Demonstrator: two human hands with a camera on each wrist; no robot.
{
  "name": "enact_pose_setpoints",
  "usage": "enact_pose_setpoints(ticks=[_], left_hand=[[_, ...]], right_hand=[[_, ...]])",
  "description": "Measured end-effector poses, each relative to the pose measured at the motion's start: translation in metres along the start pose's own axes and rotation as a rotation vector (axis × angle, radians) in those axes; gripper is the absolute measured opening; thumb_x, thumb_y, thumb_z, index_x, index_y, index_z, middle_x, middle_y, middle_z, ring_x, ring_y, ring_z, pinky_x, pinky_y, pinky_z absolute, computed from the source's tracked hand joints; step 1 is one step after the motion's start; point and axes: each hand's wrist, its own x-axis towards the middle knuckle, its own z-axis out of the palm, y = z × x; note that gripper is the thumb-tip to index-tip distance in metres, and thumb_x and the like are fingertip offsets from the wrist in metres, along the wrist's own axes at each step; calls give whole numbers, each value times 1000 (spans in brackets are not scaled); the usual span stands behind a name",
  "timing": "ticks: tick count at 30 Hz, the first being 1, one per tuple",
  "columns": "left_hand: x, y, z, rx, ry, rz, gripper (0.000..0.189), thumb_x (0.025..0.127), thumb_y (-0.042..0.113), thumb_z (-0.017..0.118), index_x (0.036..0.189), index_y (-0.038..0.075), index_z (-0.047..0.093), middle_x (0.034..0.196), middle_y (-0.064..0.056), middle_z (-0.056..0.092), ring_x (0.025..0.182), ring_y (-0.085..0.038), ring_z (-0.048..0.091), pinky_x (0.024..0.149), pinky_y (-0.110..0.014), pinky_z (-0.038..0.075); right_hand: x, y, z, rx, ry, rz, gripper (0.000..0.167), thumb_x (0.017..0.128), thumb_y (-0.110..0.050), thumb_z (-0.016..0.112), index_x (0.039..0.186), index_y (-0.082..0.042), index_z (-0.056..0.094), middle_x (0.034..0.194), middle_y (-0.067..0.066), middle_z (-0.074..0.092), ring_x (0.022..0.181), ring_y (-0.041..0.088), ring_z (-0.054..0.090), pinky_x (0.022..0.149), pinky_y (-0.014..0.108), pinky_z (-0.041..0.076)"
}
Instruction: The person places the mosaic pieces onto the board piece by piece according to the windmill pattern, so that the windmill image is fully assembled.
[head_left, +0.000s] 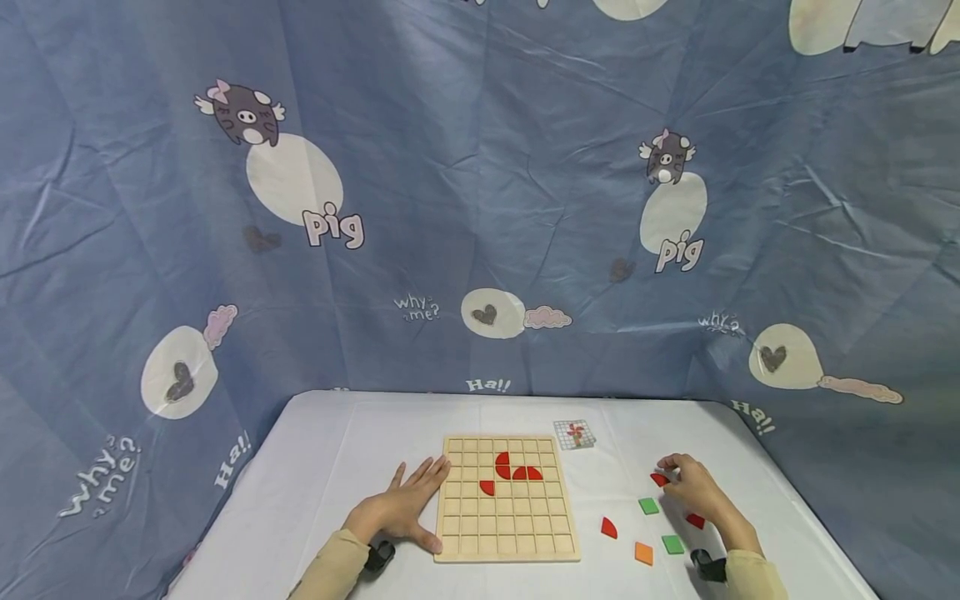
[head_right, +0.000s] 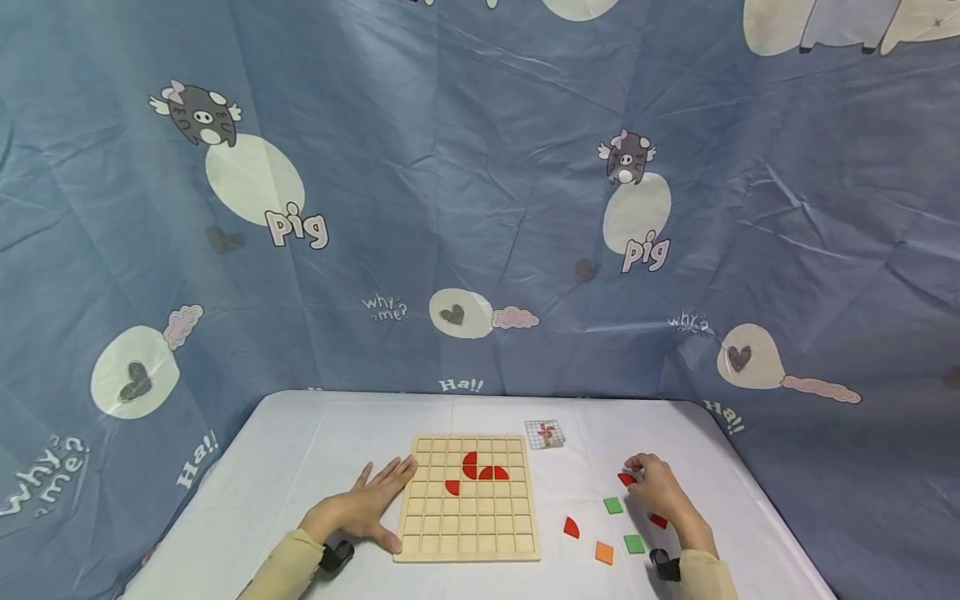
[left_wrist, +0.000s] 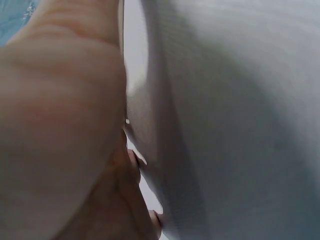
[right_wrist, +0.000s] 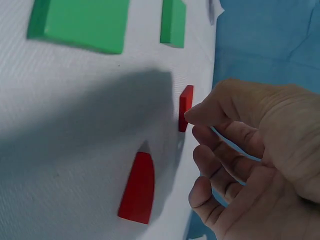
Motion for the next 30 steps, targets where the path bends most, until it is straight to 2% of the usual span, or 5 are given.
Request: enact_pose_setpoints(ticks=[4, 11, 22, 26, 30], left_hand=[[0, 0, 0, 2, -1, 2, 131, 60, 69, 73, 156, 10, 7, 164, -11, 3, 151, -34, 4, 116, -66, -3], [1, -1, 1, 2, 4, 8, 132, 60, 70, 73, 156, 10, 7, 164, -11, 3, 151, -34, 4, 116, -66, -3], [-1, 0, 0, 5, 6, 3, 132, 59, 68, 74, 156, 9, 7, 164, -11, 3, 150, -35, 4, 116, -66, -2], [-2, 0, -1, 1, 7, 8, 131, 60, 67, 75, 156, 9, 7, 164, -12, 3, 150, -35, 4, 116, -66, -3], [-2, 1, -1, -2, 5, 8, 131, 61, 67, 75, 156, 9, 7, 164, -12, 3, 150, -35, 4, 116, -66, -3]], right_hand=[[2, 4, 3, -17, -12, 7, 37, 74, 2, 69, 111, 7, 62, 106, 19, 62, 92, 29, 59, 81, 49, 51], [4, 7, 5, -21, -25, 30, 31, 76, 1, 69, 106, 5, 65, 101, 15, 61, 89, 27, 60, 77, 47, 52], [7, -4, 10, -24, -20, 55, 17, 81, -5, 72, 94, 1, 66, 84, 6, 61, 76, 17, 55, 64, 31, 49], [9, -8, 11, -25, -9, 111, 19, 82, -13, 73, 86, 1, 60, 76, 6, 59, 69, 17, 51, 56, 27, 44], [8, -16, 11, -26, -7, 184, 23, 83, -17, 71, 83, 2, 56, 75, 9, 58, 67, 20, 51, 54, 29, 43]])
